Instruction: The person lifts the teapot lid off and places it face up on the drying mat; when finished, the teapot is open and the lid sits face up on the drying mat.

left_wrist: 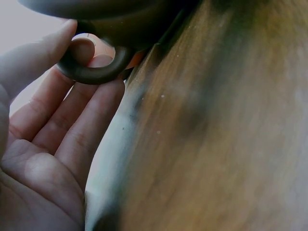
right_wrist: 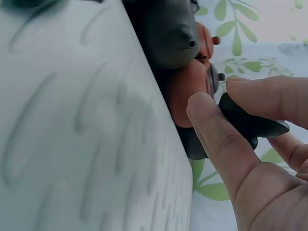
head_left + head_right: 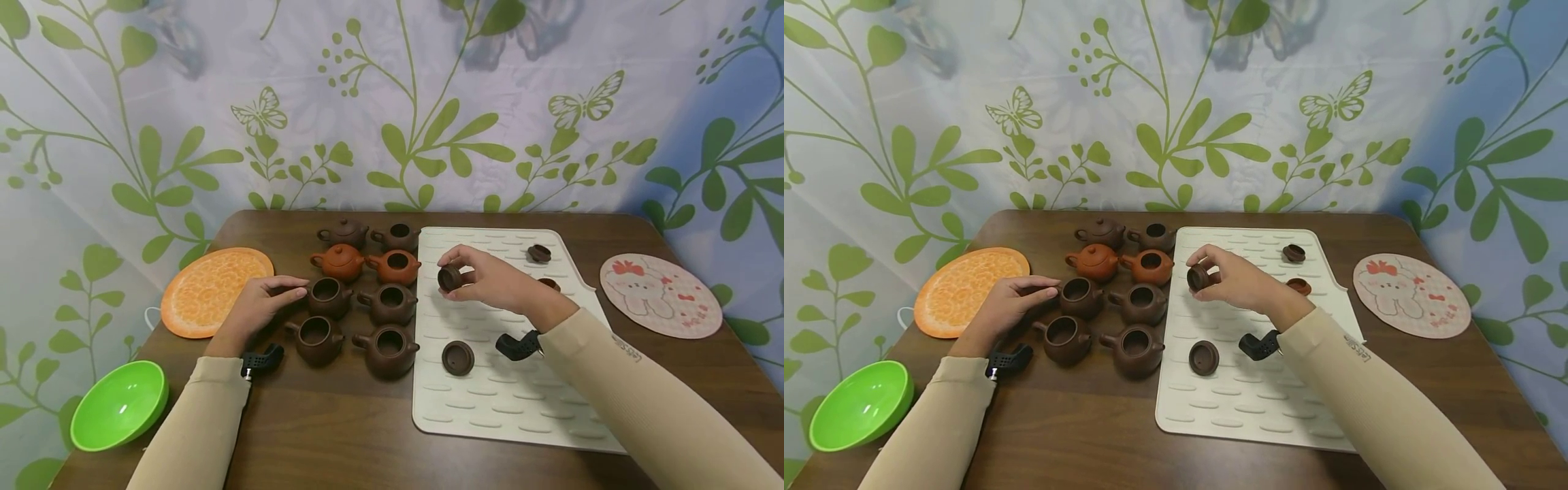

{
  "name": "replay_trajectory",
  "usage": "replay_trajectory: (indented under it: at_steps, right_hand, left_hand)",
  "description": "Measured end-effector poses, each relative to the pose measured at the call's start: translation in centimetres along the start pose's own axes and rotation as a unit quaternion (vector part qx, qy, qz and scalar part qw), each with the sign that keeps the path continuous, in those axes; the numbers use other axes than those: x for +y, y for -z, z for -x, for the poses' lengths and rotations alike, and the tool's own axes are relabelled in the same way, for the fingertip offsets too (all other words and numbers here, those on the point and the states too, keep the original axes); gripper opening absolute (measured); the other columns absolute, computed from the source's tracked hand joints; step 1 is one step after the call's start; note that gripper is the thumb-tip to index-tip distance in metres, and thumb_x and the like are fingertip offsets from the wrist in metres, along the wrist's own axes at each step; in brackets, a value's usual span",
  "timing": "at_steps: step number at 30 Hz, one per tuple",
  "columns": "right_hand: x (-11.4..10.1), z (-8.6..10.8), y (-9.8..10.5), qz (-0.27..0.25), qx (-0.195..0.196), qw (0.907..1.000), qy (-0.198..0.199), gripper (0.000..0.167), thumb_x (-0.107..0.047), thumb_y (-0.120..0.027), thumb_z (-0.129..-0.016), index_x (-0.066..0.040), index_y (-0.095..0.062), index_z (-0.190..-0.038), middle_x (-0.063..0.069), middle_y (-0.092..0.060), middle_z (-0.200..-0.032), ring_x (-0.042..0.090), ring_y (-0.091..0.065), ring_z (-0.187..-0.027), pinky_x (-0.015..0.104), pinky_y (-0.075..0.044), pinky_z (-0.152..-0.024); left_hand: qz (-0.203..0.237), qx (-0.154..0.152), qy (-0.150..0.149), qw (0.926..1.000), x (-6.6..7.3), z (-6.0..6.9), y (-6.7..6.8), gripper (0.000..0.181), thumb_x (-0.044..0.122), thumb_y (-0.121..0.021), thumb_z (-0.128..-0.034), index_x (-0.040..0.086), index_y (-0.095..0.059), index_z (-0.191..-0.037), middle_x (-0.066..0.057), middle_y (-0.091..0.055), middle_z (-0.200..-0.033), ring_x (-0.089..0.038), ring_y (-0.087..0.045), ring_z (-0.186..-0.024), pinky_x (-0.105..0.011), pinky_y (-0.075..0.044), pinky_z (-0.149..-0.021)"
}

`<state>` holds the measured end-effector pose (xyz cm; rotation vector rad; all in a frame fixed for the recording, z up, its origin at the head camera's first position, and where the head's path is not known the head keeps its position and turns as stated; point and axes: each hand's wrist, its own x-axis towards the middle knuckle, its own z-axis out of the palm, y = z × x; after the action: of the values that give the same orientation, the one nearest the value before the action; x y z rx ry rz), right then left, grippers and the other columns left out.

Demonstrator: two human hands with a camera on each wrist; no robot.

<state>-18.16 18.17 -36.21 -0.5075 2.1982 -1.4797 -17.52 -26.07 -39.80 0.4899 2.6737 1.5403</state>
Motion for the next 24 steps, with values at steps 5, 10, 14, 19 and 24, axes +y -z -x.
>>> replay_trajectory:
  at_steps: [5,10,14,19,24]
  right_hand:
    - [0.9,0.4,-0.1,0.065,-0.001,0.9978,0.018,0.047,-0.003,-0.081,-0.093,0.0,-0.055,-0.132,0.016,-0.059,-0.131,0.027,-0.066,-0.106,0.041,-0.052,-0.089]
    - [1.7,0.7,-0.1,0.137,-0.014,0.9896,0.042,0.042,-0.007,-0.088,-0.087,-0.003,-0.063,-0.121,0.008,-0.069,-0.116,0.024,-0.065,-0.097,0.043,-0.05,-0.088]
    - [2.4,0.8,-0.3,0.166,-0.027,0.9848,0.044,0.041,-0.01,-0.09,-0.085,-0.006,-0.066,-0.118,0.003,-0.071,-0.11,0.022,-0.064,-0.097,0.044,-0.051,-0.089]
    - [3.0,0.8,-0.5,0.183,-0.033,0.9821,0.029,0.041,-0.01,-0.091,-0.083,-0.008,-0.07,-0.118,0.002,-0.07,-0.11,0.022,-0.066,-0.099,0.046,-0.052,-0.092]
    - [2.9,0.8,-0.5,0.186,-0.024,0.9823,0.005,0.043,-0.009,-0.092,-0.081,-0.009,-0.073,-0.12,0.003,-0.069,-0.112,0.021,-0.07,-0.1,0.046,-0.053,-0.093]
  left_hand:
    - [0.001,0.0,0.002,1.0,0.1,0.1,0.0,0.024,0.01,-0.077,-0.0988,-0.002,-0.079,-0.12,-0.014,-0.075,-0.117,-0.02,-0.068,-0.104,-0.021,-0.052,-0.085]
    - [0.0,-0.002,0.007,1.0,0.1,0.1,0.0,0.025,0.01,-0.077,-0.0992,-0.002,-0.078,-0.121,-0.014,-0.075,-0.118,-0.021,-0.067,-0.105,-0.022,-0.052,-0.086]
    - [-0.001,-0.001,0.008,1.0,0.2,0.1,-0.1,0.025,0.01,-0.077,-0.0992,-0.002,-0.078,-0.121,-0.015,-0.074,-0.119,-0.02,-0.067,-0.105,-0.021,-0.052,-0.086]
    - [-0.009,0.002,0.009,0.9999,0.2,0.1,-0.1,0.025,0.01,-0.077,-0.0991,-0.003,-0.078,-0.121,-0.015,-0.074,-0.119,-0.018,-0.067,-0.105,-0.021,-0.051,-0.086]
    - [-0.009,0.003,0.009,0.9999,0.2,0.1,-0.1,0.025,0.01,-0.077,-0.099,-0.003,-0.078,-0.121,-0.015,-0.075,-0.118,-0.015,-0.067,-0.104,-0.021,-0.051,-0.086]
